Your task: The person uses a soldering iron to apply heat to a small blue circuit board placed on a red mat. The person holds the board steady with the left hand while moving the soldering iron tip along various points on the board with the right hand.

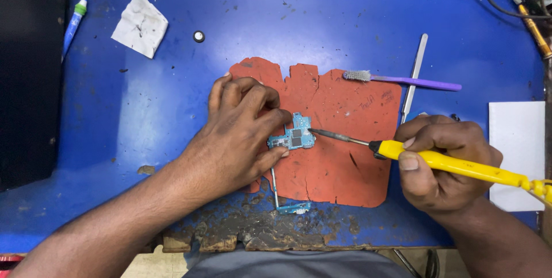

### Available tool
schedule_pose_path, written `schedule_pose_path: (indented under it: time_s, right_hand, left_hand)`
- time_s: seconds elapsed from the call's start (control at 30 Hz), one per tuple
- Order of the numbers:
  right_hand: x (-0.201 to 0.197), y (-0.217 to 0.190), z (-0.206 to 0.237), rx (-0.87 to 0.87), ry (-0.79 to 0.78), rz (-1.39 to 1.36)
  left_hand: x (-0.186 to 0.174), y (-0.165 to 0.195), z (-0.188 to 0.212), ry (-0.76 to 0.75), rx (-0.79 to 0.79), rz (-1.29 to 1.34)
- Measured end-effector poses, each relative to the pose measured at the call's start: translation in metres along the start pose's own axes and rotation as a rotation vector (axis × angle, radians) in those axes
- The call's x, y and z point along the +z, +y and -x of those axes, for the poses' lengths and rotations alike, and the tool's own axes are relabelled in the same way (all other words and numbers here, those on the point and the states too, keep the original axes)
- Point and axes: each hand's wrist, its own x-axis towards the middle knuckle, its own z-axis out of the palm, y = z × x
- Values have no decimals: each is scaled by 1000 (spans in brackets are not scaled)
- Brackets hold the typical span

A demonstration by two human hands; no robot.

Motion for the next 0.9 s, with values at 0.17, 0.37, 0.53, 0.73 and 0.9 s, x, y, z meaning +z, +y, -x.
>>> schedule_pose_path:
  time_s: [0.17,0.37,0.53,0.73,0.9]
  right_hand:
    - [2,1,0,9,-5,25]
    - [2,1,-1,5,-5,-14]
    - [1,0,-1,11,-4,-1]
    - [1,0,-3,-18,3,-3]
    - [3,2,-2,-4,7,-6]
  left_hand:
    - [0,0,0,-1,-4,-2]
    - [1,0,0,-5,-5,-4]
    - [1,0,-1,-1,-5,-2]
    - [0,1,-1,-12,-10,2]
    - [1,0,0,-12,-7,-4]
